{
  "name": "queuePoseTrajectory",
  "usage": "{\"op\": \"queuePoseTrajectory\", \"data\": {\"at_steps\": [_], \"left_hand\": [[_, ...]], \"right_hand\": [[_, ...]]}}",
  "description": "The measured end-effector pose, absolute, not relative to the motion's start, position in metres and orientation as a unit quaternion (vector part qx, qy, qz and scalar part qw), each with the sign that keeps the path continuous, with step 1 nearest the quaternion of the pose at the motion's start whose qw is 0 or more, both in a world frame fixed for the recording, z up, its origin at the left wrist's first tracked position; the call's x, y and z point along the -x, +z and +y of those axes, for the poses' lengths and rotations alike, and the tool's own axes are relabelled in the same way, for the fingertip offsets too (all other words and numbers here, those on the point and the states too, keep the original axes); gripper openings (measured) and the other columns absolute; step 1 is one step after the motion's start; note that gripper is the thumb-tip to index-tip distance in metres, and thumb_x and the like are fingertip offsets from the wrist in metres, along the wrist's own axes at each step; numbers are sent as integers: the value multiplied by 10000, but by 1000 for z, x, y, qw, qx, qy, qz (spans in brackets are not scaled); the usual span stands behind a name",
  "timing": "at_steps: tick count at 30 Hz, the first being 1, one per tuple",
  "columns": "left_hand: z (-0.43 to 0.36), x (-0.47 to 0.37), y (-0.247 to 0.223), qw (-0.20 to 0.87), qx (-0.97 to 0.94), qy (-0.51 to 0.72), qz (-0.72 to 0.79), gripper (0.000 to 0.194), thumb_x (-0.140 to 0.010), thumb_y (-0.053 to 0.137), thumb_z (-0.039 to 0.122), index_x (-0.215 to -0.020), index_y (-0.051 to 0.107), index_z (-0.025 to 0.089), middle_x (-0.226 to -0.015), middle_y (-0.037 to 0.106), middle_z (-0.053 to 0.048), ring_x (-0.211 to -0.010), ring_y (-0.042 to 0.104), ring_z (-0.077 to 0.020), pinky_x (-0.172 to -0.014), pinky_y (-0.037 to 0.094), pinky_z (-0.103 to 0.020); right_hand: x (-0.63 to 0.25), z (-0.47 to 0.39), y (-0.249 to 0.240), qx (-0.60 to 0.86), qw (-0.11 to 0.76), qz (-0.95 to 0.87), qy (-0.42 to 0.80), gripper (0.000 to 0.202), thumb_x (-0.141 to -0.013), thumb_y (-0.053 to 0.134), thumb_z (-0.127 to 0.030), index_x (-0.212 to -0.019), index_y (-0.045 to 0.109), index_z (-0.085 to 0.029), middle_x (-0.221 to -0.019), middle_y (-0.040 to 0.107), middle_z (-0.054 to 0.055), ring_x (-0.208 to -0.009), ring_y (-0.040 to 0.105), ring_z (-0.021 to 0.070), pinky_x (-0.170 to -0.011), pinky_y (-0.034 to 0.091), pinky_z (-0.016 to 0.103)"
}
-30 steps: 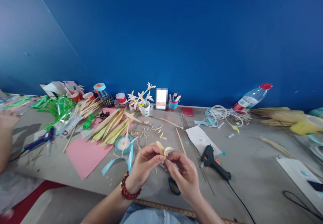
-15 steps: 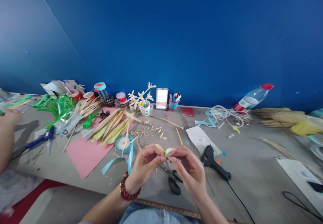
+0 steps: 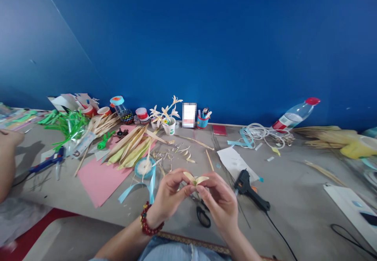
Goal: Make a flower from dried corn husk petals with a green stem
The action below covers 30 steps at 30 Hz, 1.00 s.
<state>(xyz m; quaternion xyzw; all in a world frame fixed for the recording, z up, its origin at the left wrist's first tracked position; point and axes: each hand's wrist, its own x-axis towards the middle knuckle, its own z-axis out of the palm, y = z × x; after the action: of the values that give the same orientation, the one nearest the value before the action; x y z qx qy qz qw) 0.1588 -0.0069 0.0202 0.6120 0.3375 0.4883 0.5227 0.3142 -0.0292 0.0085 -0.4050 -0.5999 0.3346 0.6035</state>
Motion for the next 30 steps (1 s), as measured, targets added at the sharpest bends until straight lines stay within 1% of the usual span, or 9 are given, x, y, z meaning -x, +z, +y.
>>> {"op": "queuePoseTrajectory", "data": {"at_steps": [13,22,30], "left_hand": [[-9,-156,19,480,-654,474,343,156,-861,679,215,-724,625,164,-759,614,-34,-734,575,-157,-716,440,-261],[-8,-159,21,480,-655,478,334,164,-858,683,197,-716,611,159,-745,608,-20,-716,567,-142,-701,441,-246],[-8,-158,22,478,-661,479,325,156,-862,677,193,-723,616,158,-744,609,-21,-716,573,-143,-701,441,-249]], "right_hand": [[-316,-31,13,399,608,-604,326,118,-872,660,-184,-763,685,-222,-727,642,40,-688,607,197,-626,482,298],[-316,-30,12,380,606,-624,315,142,-885,625,-117,-812,673,-229,-759,627,15,-713,602,164,-645,470,262],[-315,-30,10,372,608,-628,313,152,-886,619,-104,-814,670,-228,-757,629,10,-713,593,157,-639,463,251]]}}
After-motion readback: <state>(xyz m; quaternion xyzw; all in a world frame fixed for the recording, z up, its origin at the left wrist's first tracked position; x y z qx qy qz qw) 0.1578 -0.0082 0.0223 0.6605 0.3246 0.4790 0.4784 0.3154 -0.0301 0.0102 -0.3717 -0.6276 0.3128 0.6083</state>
